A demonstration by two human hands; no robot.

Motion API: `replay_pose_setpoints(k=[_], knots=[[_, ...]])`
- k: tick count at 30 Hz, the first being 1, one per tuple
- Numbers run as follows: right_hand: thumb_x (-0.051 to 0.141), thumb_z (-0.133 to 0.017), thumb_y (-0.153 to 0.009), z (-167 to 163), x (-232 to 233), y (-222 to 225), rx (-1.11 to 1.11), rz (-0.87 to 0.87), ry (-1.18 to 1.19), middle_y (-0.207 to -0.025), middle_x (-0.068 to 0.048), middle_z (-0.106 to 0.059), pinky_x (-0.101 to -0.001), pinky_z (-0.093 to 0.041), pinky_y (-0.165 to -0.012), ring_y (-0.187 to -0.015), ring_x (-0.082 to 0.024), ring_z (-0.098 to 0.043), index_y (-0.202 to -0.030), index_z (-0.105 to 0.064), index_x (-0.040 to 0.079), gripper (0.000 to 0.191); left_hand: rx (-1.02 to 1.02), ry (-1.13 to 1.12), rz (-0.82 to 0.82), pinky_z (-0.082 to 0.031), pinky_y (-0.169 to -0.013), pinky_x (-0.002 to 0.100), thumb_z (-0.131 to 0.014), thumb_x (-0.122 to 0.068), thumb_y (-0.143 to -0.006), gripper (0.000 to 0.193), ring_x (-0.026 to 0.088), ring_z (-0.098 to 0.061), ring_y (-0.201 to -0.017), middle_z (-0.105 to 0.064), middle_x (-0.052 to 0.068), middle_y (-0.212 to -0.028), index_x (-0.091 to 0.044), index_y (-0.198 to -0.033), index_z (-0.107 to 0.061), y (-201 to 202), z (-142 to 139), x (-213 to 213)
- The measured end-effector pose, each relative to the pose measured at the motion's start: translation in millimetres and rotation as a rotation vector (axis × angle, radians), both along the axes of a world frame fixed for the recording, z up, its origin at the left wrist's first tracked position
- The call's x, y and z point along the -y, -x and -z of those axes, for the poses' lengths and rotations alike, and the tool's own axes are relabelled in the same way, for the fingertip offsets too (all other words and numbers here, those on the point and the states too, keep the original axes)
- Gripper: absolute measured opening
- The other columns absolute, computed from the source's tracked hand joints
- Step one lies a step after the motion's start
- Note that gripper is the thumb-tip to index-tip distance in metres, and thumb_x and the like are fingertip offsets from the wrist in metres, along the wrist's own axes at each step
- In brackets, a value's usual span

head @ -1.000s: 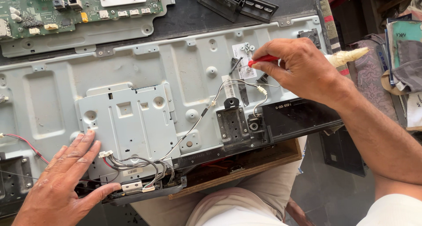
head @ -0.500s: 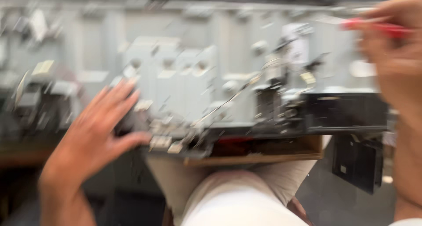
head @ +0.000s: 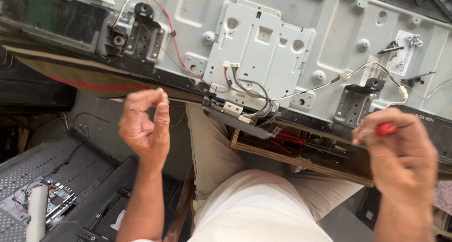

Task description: The person works on the back of a television chassis, handling a circuit board and connecting wires to it, then fitting a metal cover plate over the board. They pick up a screwdriver and drive screws to secure the board and cover, repositioning the panel as they work.

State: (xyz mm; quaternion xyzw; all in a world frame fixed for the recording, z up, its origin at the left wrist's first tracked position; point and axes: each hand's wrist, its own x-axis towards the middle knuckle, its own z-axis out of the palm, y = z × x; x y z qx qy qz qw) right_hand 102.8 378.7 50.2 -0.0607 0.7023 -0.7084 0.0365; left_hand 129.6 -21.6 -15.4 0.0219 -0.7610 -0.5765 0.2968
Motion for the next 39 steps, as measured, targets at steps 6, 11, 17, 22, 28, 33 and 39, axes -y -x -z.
replay_pose_setpoints(k=[6,11,17,22,28,33,39], knots=[[-0.008,-0.065,-0.102,-5.8,12.8,-10.8,-0.03,0.017,-0.327,-0.098,-0.004,-0.061,-0.0147,-0.042,-0.072,-0.084,-0.003,-0.052,-0.114,-0.063,-0.004,0.013,0.128,-0.129,-0.039,-0.051,-0.075,0.022,-0.07,-0.002,-0.104,0.014,0.009,-0.062,-0.085,-0.067,0.005,-0.105,0.002,-0.118,-0.07,-32.3,31.6,-8.2],[0.004,-0.072,-0.11,-37.9,-23.8,15.7,-0.15,0.342,-0.815,-0.078,-0.005,-0.062,-0.0206,-0.04,-0.061,-0.068,-0.005,-0.053,-0.112,-0.072,0.0,0.005,0.099,0.057,0.046,-0.045,-0.063,0.02,-0.069,0.0,-0.106,0.011,0.007,-0.06,-0.08,-0.069,0.008,-0.099,0.002,-0.117,-0.072,-33.0,24.0,-18.8],[0.008,-0.074,-0.106,-46.8,-70.5,67.2,-0.309,0.223,-1.237,-0.098,-0.014,-0.073,-0.0359,-0.054,-0.073,-0.084,-0.021,-0.07,-0.11,-0.075,0.001,0.008,0.1,0.063,0.137,-0.031,-0.045,0.019,-0.07,0.001,-0.101,0.012,0.006,-0.059,-0.067,-0.073,0.008,-0.099,-0.001,-0.113,-0.072,-22.9,13.7,-50.2],[0.01,-0.071,-0.101,-30.3,-76.5,96.4,-0.124,0.175,-1.431,-0.103,-0.015,-0.073,-0.0425,-0.056,-0.079,-0.088,-0.028,-0.07,-0.113,-0.076,0.004,0.014,0.094,0.095,0.188,-0.03,-0.047,0.024,-0.074,0.001,-0.094,0.015,0.009,-0.055,-0.062,-0.073,0.008,-0.091,-0.001,-0.109,-0.074,-21.6,12.3,-67.1],[0.009,-0.067,-0.097,-1.4,-87.8,112.2,-0.155,0.113,-1.534,-0.115,-0.012,-0.073,-0.0462,-0.054,-0.087,-0.098,-0.034,-0.07,-0.113,-0.078,0.01,0.019,0.02,0.102,0.28,-0.049,-0.061,0.025,-0.075,0.0,-0.094,0.018,0.014,-0.064,-0.071,-0.071,0.007,-0.091,-0.003,-0.111,-0.073,-16.9,7.5,-69.7],[0.009,-0.071,-0.096,15.4,-100.6,120.1,-0.143,0.087,-1.555,-0.113,-0.015,-0.073,-0.0473,-0.055,-0.086,-0.098,-0.037,-0.07,-0.111,-0.079,0.01,0.017,-0.062,0.272,0.315,-0.054,-0.072,0.035,-0.078,-0.004,-0.09,0.019,0.023,-0.068,-0.082,-0.07,0.007,-0.092,-0.004,-0.109,-0.072,-12.4,-0.8,-65.8],[0.002,-0.072,-0.104,-21.0,-78.1,97.4,-0.398,0.133,-1.44,-0.104,-0.018,-0.074,-0.0396,-0.058,-0.082,-0.093,-0.031,-0.073,-0.115,-0.076,0.003,0.012,-0.158,0.476,0.361,-0.05,-0.09,0.042,-0.085,-0.019,-0.09,0.031,0.026,-0.064,-0.103,-0.071,0.005,-0.109,-0.007,-0.115,-0.071,-4.9,-14.7,-67.2]])
